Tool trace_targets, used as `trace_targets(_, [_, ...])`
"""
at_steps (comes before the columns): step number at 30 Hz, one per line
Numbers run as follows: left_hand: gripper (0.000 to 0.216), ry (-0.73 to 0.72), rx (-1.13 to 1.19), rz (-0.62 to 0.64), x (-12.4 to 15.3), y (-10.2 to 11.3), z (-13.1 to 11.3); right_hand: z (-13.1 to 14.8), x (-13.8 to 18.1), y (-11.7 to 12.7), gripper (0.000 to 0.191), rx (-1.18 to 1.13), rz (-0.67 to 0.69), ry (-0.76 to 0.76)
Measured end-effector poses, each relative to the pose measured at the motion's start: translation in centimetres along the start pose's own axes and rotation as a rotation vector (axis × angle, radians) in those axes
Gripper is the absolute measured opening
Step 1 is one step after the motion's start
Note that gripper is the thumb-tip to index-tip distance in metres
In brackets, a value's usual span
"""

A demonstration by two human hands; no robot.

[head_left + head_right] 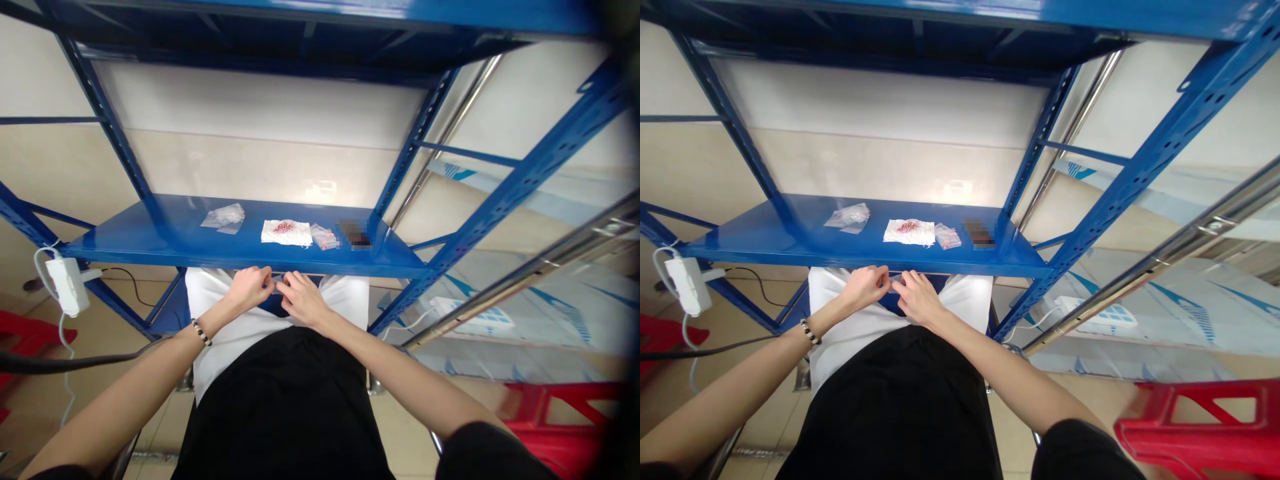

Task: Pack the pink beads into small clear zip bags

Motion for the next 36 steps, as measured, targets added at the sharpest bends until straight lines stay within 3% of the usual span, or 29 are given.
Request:
trace_targets(3, [0.014,0.000,0.054,-0.018,-0.8,0.2,0.4,-0.5,-0.6,0.4,0.009,-0.068,-0.018,0.018])
trace_targets(6, [0.021,-0.108,0.419,0.025,-1.3,0.7,-0.3,-0.9,-1.1,1.8,0.010,-0.249,-0.101,0.049])
trace_targets(8, [0.036,-0.209,0.709,0.055,-1.0,1.6,-1.1,-1.5,-1.1,3.2,0.010,-0.376,-0.206,0.026])
trace_targets(10, [0.056,-0.273,0.857,0.054,-0.4,2.4,-1.6,-2.2,-0.8,4.3,0.008,-0.474,-0.297,-0.014])
trace_targets(14, [0.085,-0.256,0.724,-0.012,0.3,2.1,-1.9,-3.0,-0.2,5.0,0.007,-0.599,-0.363,-0.051])
trace_targets(21, [0.037,-0.222,0.489,-0.015,-1.1,0.3,-1.3,-2.2,-0.5,5.4,0.010,-0.511,-0.432,-0.062])
trace_targets(28, [0.050,-0.255,0.382,0.007,0.2,1.1,-1.6,0.6,0.3,5.3,0.028,-0.512,-0.416,0.068])
trace_targets(36, [0.054,-0.253,0.395,-0.052,0.0,1.1,-2.1,0.1,0.1,4.7,0.028,-0.491,-0.282,0.112])
Point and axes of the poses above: each hand's wrist, its own x-axis away from the middle knuckle, its own y-axis out of the back of the hand, z = x × y, the point moved 10 cm from there along -x, towards the middle knuckle, and after that the axes turned 14 degrees about -x, right-handed, at the moved point
